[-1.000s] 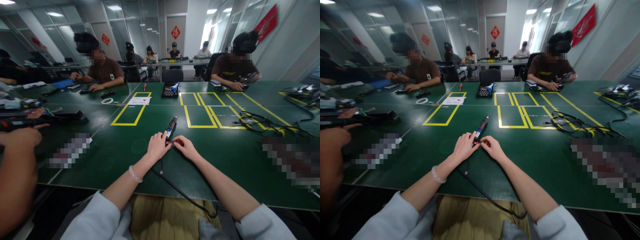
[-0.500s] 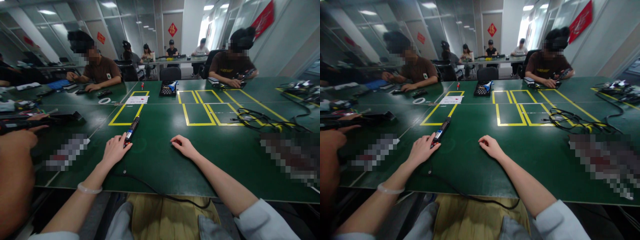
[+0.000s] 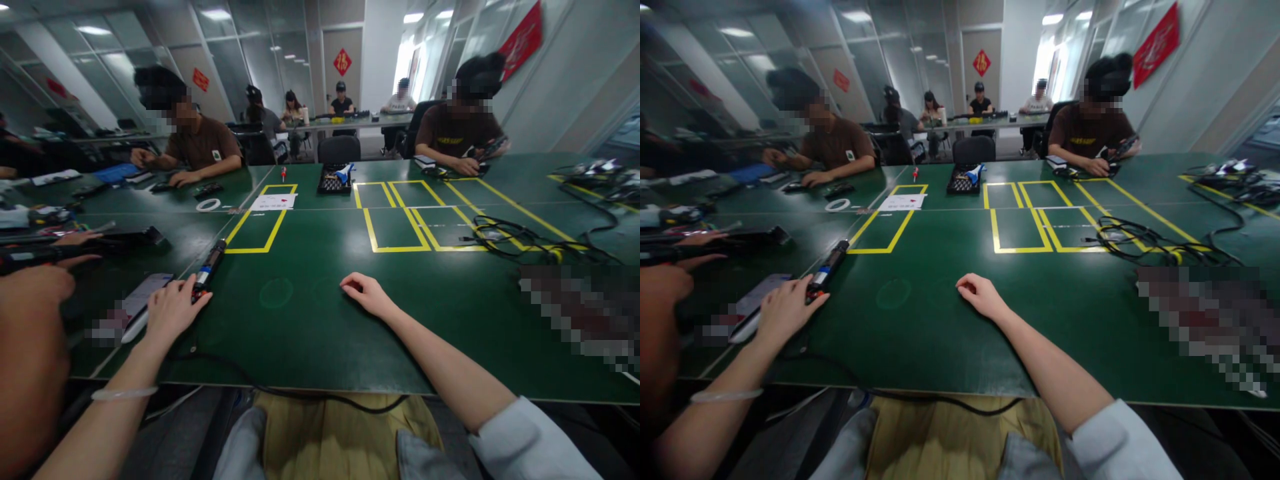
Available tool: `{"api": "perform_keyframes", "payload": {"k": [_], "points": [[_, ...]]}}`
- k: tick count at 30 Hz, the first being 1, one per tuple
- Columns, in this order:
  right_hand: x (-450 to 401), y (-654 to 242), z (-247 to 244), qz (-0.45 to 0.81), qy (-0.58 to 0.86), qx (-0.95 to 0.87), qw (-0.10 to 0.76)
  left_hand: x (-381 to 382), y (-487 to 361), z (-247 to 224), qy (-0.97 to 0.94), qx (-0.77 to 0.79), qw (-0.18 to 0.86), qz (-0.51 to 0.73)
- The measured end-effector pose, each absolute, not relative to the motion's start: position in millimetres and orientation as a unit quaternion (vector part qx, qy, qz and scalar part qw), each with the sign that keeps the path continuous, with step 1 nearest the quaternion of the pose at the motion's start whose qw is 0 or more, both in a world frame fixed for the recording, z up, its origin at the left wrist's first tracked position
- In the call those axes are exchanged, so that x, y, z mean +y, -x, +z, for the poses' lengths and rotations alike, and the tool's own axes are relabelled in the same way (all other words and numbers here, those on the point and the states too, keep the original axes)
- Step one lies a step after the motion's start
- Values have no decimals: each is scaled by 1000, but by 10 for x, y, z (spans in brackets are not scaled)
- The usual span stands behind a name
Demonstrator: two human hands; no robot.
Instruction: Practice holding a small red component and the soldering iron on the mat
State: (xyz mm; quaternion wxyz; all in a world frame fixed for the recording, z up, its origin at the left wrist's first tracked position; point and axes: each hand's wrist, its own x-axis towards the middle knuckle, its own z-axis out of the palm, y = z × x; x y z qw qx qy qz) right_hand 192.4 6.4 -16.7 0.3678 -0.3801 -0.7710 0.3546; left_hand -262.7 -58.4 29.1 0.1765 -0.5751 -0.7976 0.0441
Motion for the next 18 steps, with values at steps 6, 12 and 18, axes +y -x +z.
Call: {"api": "perform_keyframes", "payload": {"k": [6, 12, 18], "points": [[56, -1915, -150, 363, 382, -766, 367, -707, 2435, 383, 582, -793, 180, 11], [73, -1909, -154, 394, 381, -748, 375, -566, 2195, 451, 585, -798, 97, -103], [80, -1908, -163, 442, 372, -726, 374, -223, 1276, 402, 616, -638, -316, -336]]}}
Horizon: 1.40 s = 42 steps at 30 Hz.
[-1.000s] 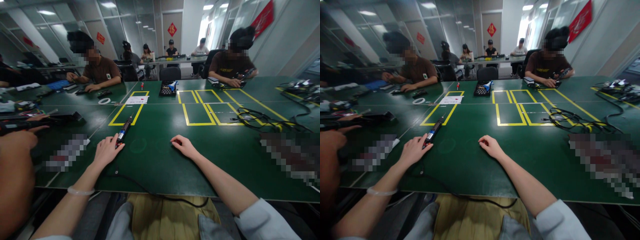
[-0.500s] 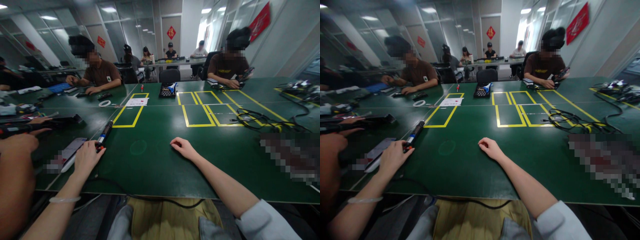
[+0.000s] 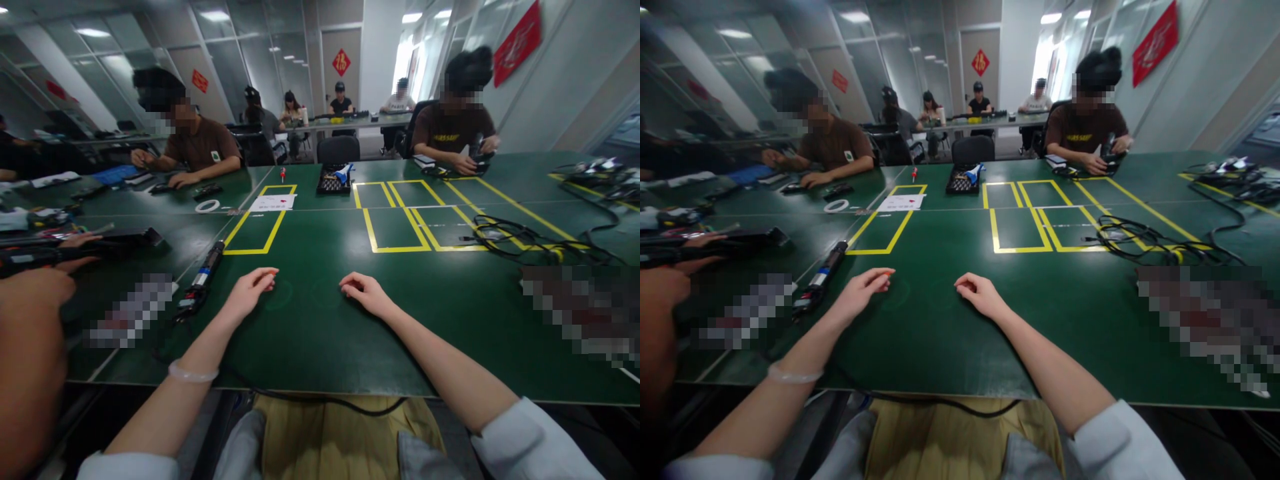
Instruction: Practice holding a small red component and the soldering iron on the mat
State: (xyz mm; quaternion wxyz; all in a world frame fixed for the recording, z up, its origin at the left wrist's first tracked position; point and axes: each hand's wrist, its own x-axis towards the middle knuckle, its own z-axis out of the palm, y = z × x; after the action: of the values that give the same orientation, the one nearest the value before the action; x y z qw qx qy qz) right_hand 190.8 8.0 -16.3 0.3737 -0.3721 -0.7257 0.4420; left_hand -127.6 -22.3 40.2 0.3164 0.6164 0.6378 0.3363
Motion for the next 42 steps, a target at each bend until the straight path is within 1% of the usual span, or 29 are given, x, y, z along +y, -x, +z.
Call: {"api": "perform_keyframes", "payload": {"k": [2, 5, 9, 13, 17, 20, 24, 28, 32, 36, 38, 42], "points": [[80, -1904, -168, 460, 363, -717, 378, -128, 905, 385, -612, 588, 406, 339], [82, -1892, -179, 493, 344, -698, 390, -30, 439, 343, -638, 514, 476, 321], [76, -1874, -183, 534, 315, -681, 389, 16, 70, 244, -671, 435, 519, 303], [69, -1867, -185, 550, 301, -676, 388, 16, -25, 136, -632, 432, 553, 330], [69, -1872, -190, 517, 314, -691, 397, 17, 11, 61, -568, 463, 588, 342], [76, -1879, -198, 475, 329, -716, 392, 3, 22, 45, -573, 467, 586, 332], [99, -1879, -223, 461, 341, -713, 403, -32, 3, 76, -612, 447, 544, 361], [118, -1876, -227, 454, 359, -705, 409, -59, -1, 88, -657, 449, 468, 383], [105, -1885, -188, 432, 374, -722, 390, -82, 3, 85, -695, 452, 423, 366], [90, -1896, -144, 417, 387, -733, 373, -107, 85, 206, -740, 467, 363, 321], [89, -1899, -134, 421, 386, -734, 368, -119, 240, 299, -764, 489, 302, 293], [97, -1904, -143, 418, 380, -745, 355, -170, 901, 386, -771, 588, 117, 216]]}}
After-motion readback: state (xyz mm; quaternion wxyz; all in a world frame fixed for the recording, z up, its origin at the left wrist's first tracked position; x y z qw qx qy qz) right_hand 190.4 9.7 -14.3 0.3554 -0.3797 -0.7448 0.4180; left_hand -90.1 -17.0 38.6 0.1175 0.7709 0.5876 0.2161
